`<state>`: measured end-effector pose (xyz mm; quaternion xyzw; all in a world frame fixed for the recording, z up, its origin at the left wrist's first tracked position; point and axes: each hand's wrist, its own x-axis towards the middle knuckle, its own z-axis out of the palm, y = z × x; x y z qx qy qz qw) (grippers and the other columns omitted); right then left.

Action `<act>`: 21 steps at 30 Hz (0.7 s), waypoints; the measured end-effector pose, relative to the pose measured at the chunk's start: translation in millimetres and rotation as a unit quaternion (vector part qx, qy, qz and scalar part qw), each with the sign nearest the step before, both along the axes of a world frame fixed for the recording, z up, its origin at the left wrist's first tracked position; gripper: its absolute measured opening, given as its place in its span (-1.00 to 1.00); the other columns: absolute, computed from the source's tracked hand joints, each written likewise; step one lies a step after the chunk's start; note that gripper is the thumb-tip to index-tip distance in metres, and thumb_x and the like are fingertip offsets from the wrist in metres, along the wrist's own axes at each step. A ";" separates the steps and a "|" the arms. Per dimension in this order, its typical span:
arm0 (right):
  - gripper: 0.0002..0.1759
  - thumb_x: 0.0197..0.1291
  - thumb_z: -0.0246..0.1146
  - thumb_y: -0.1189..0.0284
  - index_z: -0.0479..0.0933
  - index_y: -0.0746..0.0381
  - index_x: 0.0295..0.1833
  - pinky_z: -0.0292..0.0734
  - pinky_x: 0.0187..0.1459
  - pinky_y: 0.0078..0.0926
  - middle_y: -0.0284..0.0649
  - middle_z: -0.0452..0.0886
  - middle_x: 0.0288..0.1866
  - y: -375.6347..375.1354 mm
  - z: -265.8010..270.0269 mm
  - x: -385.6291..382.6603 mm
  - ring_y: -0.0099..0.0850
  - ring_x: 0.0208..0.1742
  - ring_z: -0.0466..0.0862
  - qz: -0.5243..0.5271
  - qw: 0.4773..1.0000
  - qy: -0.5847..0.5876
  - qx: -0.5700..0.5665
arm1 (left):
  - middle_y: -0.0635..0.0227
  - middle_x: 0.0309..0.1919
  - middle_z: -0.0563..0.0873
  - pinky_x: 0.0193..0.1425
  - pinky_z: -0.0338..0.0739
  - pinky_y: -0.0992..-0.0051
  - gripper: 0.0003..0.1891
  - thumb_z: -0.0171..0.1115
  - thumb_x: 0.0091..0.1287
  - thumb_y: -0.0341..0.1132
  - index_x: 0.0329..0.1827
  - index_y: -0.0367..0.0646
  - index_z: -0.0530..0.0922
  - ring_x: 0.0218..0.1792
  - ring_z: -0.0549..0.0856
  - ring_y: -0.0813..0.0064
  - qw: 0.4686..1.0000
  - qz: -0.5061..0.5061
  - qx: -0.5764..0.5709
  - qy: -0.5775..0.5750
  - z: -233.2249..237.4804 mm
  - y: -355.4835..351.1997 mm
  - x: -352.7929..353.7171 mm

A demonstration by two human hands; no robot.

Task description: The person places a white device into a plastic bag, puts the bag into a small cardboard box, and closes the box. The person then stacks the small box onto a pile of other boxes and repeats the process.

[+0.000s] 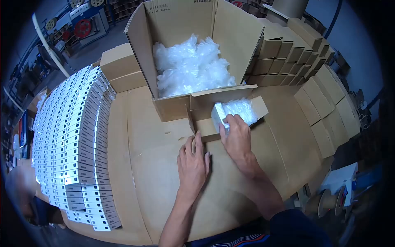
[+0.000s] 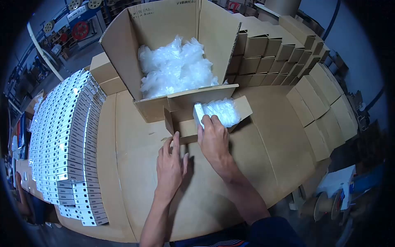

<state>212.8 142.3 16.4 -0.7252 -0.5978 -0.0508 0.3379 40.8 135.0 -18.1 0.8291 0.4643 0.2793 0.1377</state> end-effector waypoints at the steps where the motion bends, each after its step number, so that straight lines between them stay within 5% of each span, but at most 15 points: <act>1: -0.81 0.24 0.39 0.55 0.59 0.36 -0.08 0.64 -0.17 0.03 0.09 0.62 -0.15 0.4 -0.5 -0.7 0.15 -0.18 0.73 -0.009 1.000 -0.004 -0.006 | -0.01 0.40 0.47 0.29 0.54 0.03 -0.20 0.37 0.40 -0.25 0.68 -0.14 0.22 0.25 0.57 -0.08 1.000 -0.001 -0.001 -0.002 0.6 -0.9 -0.6; 6: -0.86 0.27 0.37 0.50 0.66 0.40 -0.20 0.64 -0.18 0.09 0.09 0.62 -0.14 5.9 3.0 -7.3 0.14 -0.18 0.74 -0.052 0.997 -0.022 -0.052 | -0.08 0.36 0.49 0.30 0.56 0.09 -0.15 0.41 0.36 -0.34 0.69 -0.13 0.20 0.22 0.60 -0.09 1.000 -0.006 -0.005 -0.013 4.7 -0.5 -1.6; 13: -0.75 0.40 0.26 0.40 0.71 0.39 -0.13 0.66 -0.09 0.10 0.08 0.55 0.20 -7.7 11.5 -13.5 0.12 -0.14 0.76 -0.044 0.994 -0.037 -0.090 | -0.07 0.35 0.50 0.32 0.54 0.10 -0.13 0.43 0.35 -0.32 0.71 -0.12 0.18 0.25 0.59 -0.07 0.999 -0.025 -0.012 -0.031 23.4 -26.0 -20.9; 18: -0.48 0.42 0.25 0.39 0.47 0.41 0.40 0.56 0.26 0.07 0.15 0.24 0.60 -24.4 8.2 -29.9 0.14 0.47 0.44 -0.027 0.991 -0.032 -0.129 | -0.05 0.31 0.54 0.37 0.51 0.12 -0.18 0.48 0.27 -0.44 0.62 -0.21 0.32 0.28 0.58 -0.05 0.994 -0.003 -0.035 -0.108 34.1 -85.1 -69.8; 21: -0.38 0.35 0.30 0.48 0.38 0.38 0.48 0.45 0.39 0.05 0.16 0.20 0.61 -35.2 4.9 -50.8 0.20 0.49 0.39 0.005 0.998 -0.010 0.059 | -0.03 0.28 0.56 0.37 0.51 0.12 -0.24 0.47 0.25 -0.47 0.56 -0.23 0.40 0.28 0.58 -0.04 0.994 0.039 -0.030 -0.099 32.8 -121.7 -109.5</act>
